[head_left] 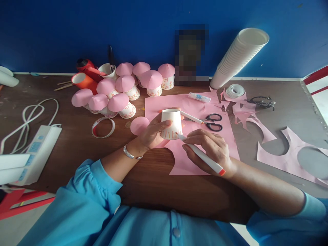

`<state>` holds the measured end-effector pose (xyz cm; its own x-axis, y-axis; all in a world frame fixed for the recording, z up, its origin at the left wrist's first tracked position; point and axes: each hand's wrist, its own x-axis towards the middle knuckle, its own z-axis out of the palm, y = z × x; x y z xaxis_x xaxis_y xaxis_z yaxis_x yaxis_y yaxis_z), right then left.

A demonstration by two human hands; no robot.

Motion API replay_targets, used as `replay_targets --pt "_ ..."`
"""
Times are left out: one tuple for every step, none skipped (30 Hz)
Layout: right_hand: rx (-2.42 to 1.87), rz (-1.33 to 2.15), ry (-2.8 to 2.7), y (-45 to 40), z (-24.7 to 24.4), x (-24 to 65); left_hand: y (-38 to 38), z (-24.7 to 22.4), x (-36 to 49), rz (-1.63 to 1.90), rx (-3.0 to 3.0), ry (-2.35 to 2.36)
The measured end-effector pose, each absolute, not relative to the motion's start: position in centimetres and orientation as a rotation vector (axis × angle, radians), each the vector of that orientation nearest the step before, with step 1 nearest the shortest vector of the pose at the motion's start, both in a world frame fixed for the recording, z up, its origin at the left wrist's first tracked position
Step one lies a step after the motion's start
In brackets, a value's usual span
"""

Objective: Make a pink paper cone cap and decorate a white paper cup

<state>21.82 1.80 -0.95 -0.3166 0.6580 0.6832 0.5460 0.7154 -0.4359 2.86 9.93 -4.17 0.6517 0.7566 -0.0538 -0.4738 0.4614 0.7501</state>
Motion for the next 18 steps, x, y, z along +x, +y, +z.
replay_targets --pt "-0.919 0.154 -2.001 1.79 -0.94 21.81 9.94 -4.2 2.85 0.786 0.777 0.422" --pt "-0.921 0.153 -2.002 1.78 -0.93 21.81 9.95 -4.24 2.83 0.79 0.785 0.433" --pt "-0.923 0.151 -2.004 1.77 -0.92 21.81 9.96 -4.29 2.81 0.795 0.795 0.445" --pt "-0.925 0.149 -2.005 1.77 -0.92 21.81 9.96 -4.34 2.79 0.797 0.804 0.456" --pt "-0.926 0.147 -2.005 1.77 -0.92 21.81 9.96 -4.38 2.76 0.797 0.812 0.461" --pt "-0.928 0.146 -2.005 1.78 -0.92 21.82 9.96 -4.41 2.74 0.796 0.816 0.46" --pt "-0.929 0.145 -2.005 1.79 -0.92 21.83 9.96 -4.43 2.72 0.793 0.816 0.456" --pt "-0.928 0.142 -2.005 1.81 -0.91 21.83 9.96 -4.43 2.71 0.791 0.812 0.45" --pt "-0.925 0.141 -2.005 1.82 -0.9 21.84 9.97 -4.42 2.71 0.789 0.806 0.442" --pt "-0.923 0.14 -2.006 1.83 -0.89 21.84 9.97 -4.39 2.71 0.787 0.801 0.434" --pt "-0.921 0.139 -2.008 1.83 -0.87 21.83 9.97 -4.37 2.71 0.789 0.8 0.431" --pt "-0.919 0.14 -2.01 1.83 -0.86 21.82 9.97 -4.35 2.72 0.79 0.801 0.432" --pt "-0.917 0.14 -2.01 1.83 -0.85 21.81 9.97 -4.34 2.73 0.793 0.805 0.439" --pt "-0.917 0.142 -2.01 1.82 -0.84 21.8 9.97 -4.34 2.74 0.797 0.811 0.446" --pt "-0.918 0.142 -2.009 1.82 -0.84 21.78 9.96 -4.35 2.74 0.799 0.817 0.455" --pt "-0.919 0.143 -2.007 1.81 -0.85 21.78 9.95 -4.36 2.75 0.801 0.823 0.464" --pt "-0.92 0.144 -2.006 1.81 -0.86 21.77 9.94 -4.37 2.75 0.803 0.828 0.468" --pt "-0.92 0.144 -2.007 1.81 -0.86 21.77 9.93 -4.38 2.74 0.803 0.83 0.468"
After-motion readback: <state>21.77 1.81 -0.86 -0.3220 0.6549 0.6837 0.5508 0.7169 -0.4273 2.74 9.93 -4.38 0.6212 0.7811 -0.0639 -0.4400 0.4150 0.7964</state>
